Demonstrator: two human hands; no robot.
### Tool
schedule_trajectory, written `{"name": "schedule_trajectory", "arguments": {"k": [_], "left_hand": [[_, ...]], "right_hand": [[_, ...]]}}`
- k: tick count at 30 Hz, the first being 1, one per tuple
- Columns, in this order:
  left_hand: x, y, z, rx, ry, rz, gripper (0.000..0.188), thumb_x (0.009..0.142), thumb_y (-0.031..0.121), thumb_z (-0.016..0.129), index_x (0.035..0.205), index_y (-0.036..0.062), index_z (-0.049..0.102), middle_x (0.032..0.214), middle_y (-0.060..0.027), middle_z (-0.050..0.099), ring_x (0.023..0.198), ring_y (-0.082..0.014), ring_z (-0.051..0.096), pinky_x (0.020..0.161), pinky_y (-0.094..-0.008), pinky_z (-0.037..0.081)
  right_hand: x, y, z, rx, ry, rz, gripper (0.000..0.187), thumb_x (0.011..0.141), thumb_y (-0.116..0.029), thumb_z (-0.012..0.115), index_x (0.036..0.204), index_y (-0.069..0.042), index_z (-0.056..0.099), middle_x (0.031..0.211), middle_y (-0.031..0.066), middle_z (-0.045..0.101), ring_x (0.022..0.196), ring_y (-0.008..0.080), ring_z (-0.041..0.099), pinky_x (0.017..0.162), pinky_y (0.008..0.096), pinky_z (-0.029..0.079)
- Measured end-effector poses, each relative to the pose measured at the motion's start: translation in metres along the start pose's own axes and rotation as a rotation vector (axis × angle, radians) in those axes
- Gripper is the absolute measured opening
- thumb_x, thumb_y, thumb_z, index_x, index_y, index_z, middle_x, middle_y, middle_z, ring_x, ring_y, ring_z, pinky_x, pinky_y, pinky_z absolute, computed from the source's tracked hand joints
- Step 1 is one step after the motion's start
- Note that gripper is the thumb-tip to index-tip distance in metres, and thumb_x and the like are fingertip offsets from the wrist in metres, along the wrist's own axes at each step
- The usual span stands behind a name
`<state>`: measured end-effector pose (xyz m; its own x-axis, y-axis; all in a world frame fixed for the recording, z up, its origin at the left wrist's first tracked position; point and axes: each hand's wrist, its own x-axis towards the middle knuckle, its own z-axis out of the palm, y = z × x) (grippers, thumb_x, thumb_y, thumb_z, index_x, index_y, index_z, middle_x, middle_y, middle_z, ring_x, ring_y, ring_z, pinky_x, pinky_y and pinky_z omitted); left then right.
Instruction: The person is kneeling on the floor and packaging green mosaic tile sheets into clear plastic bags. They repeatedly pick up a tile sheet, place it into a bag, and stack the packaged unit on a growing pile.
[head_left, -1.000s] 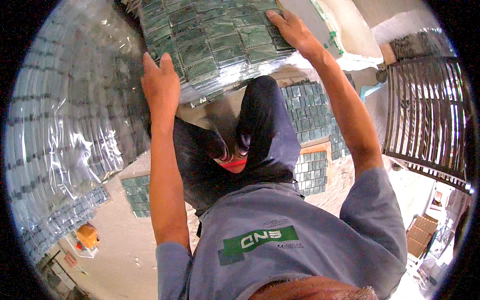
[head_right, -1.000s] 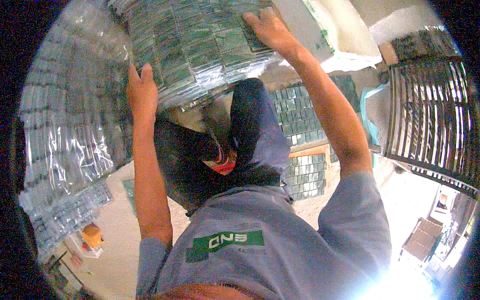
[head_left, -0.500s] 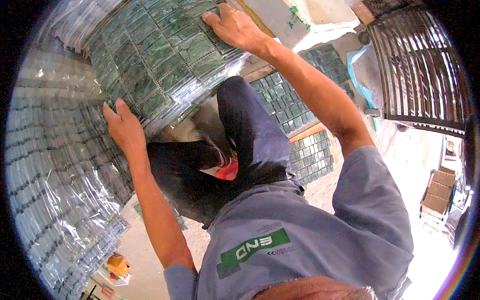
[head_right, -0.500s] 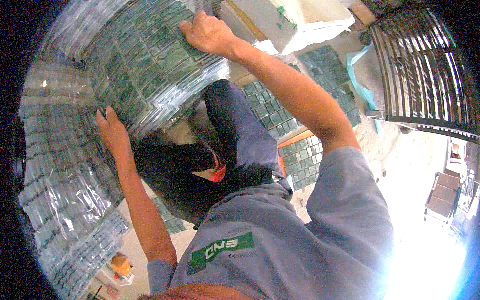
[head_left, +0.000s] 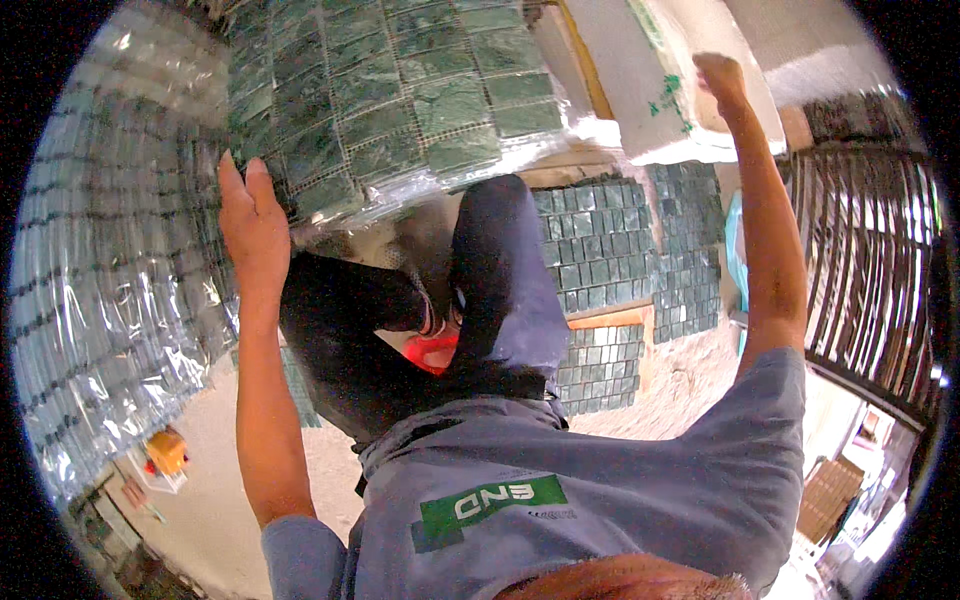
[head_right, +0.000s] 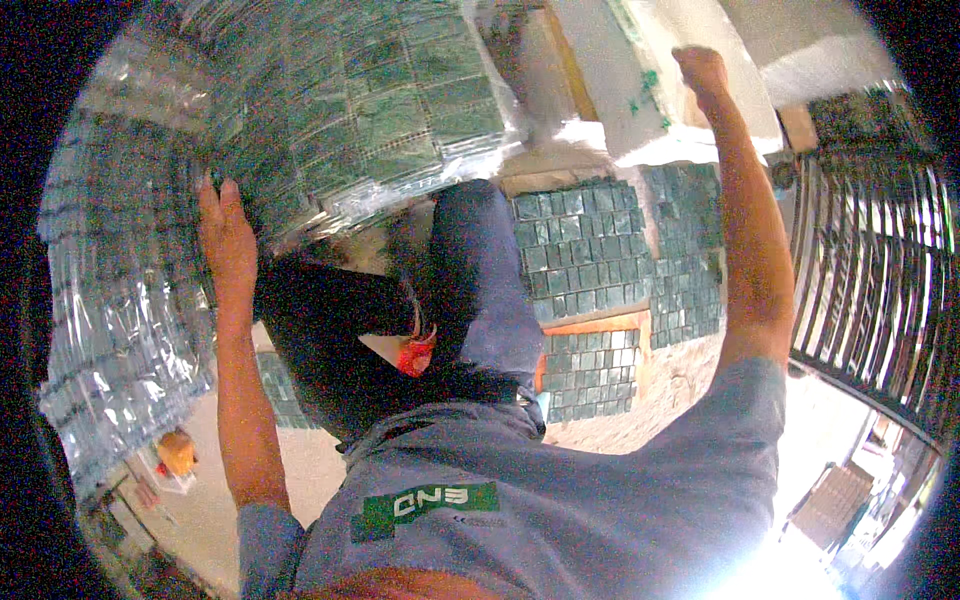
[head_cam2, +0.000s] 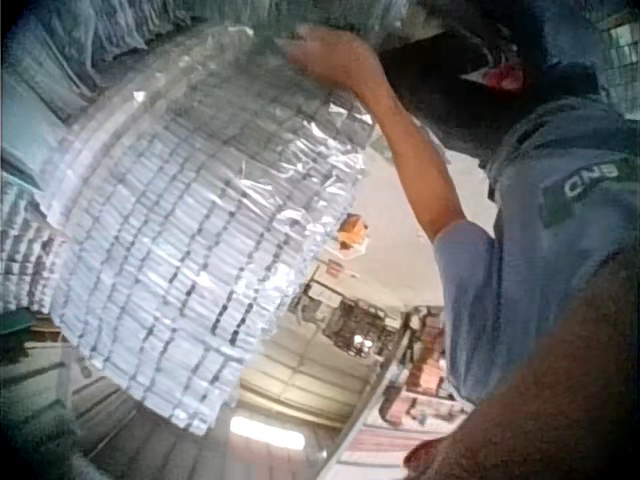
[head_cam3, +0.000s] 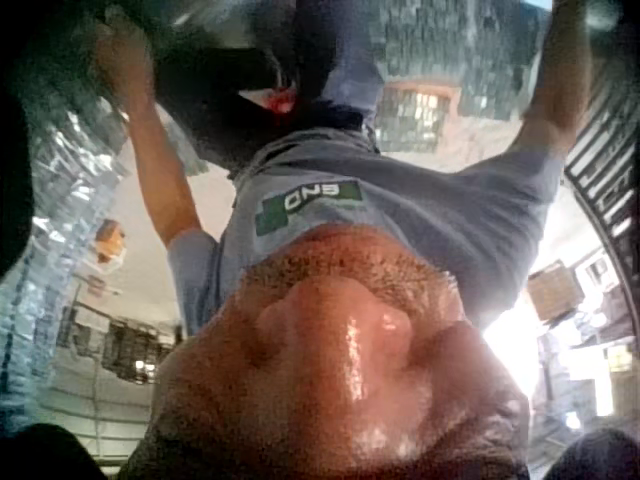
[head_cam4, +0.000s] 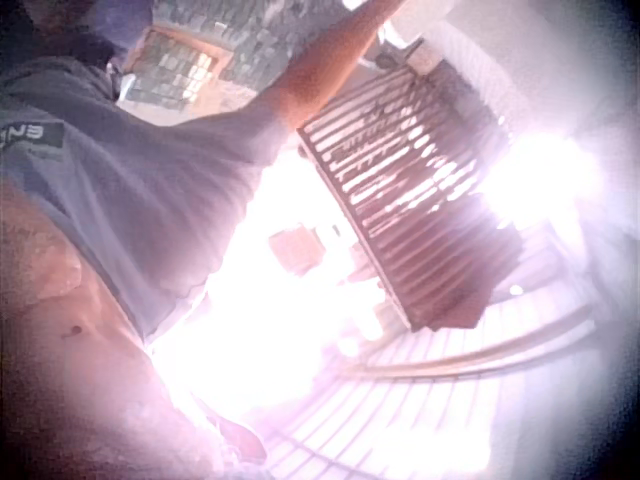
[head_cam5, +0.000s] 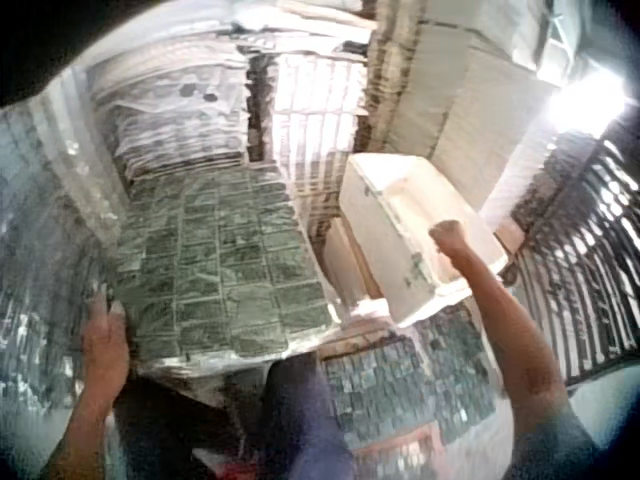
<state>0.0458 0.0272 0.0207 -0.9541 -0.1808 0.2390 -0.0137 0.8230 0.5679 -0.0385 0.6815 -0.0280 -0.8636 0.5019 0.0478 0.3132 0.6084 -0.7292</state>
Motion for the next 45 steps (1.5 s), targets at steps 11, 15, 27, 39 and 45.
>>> {"name": "schedule_trajectory", "arguments": {"k": [11, 15, 27, 39, 45], "left_hand": [[-0.003, -0.004, 0.0, 0.017, 0.035, 0.081, 0.056, 0.104, 0.035, 0.04, 0.141, -0.0068, 0.037, 0.135, -0.0305, 0.051, 0.125, -0.0429, 0.049, 0.106, -0.0408, 0.037], [0.0, 0.001, 0.0, 0.032, 0.006, 0.031, 0.056, 0.104, 0.034, 0.04, 0.142, -0.0066, 0.037, 0.138, -0.0297, 0.049, 0.128, -0.0419, 0.048, 0.107, -0.0404, 0.035], [0.0, -0.006, -0.003, 0.039, -0.003, 0.052, 0.059, 0.103, 0.037, 0.039, 0.143, -0.0068, 0.035, 0.138, -0.0306, 0.048, 0.129, -0.042, 0.046, 0.108, -0.0407, 0.034], [-0.005, -0.001, 0.001, -0.023, 0.07, 0.111, 0.057, 0.102, 0.036, 0.041, 0.14, -0.0073, 0.038, 0.132, -0.0334, 0.051, 0.123, -0.0474, 0.05, 0.104, -0.045, 0.039], [0.0, -0.001, 0.004, -0.031, 0.062, 0.096, 0.058, 0.101, 0.036, 0.041, 0.139, -0.0071, 0.039, 0.132, -0.0331, 0.051, 0.123, -0.0471, 0.05, 0.104, -0.0455, 0.039]], "right_hand": [[0.083, 0.154, 0.051, 0.145, -0.595, 0.149, 0.05, 0.09, -0.037, 0.06, 0.128, -0.006, 0.055, 0.111, 0.0119, 0.062, 0.094, 0.0233, 0.06, 0.078, 0.0385, 0.051], [0.092, 0.155, 0.054, -0.205, -0.437, -0.022, 0.046, 0.09, -0.036, 0.058, 0.124, -0.004, 0.057, 0.107, 0.013, 0.064, 0.091, 0.0232, 0.061, 0.078, 0.0385, 0.051], [0.087, 0.139, 0.054, -0.389, -0.201, -0.262, 0.036, 0.094, -0.029, 0.049, 0.108, 0.002, 0.062, 0.102, 0.022, 0.067, 0.088, 0.0325, 0.066, 0.077, 0.0418, 0.052], [0.073, 0.051, 0.017, -1.117, 0.114, -0.218, 0.034, 0.087, -0.039, 0.056, 0.106, -0.015, 0.07, 0.108, 0.0159, 0.07, 0.1, 0.0375, 0.067, 0.085, 0.0493, 0.053], [0.099, 0.04, -0.045, -0.371, -0.236, -0.038, 0.03, 0.09, -0.028, 0.056, 0.088, -0.002, 0.071, 0.079, 0.0103, 0.07, 0.068, 0.0154, 0.066, 0.061, 0.028, 0.051]]}}
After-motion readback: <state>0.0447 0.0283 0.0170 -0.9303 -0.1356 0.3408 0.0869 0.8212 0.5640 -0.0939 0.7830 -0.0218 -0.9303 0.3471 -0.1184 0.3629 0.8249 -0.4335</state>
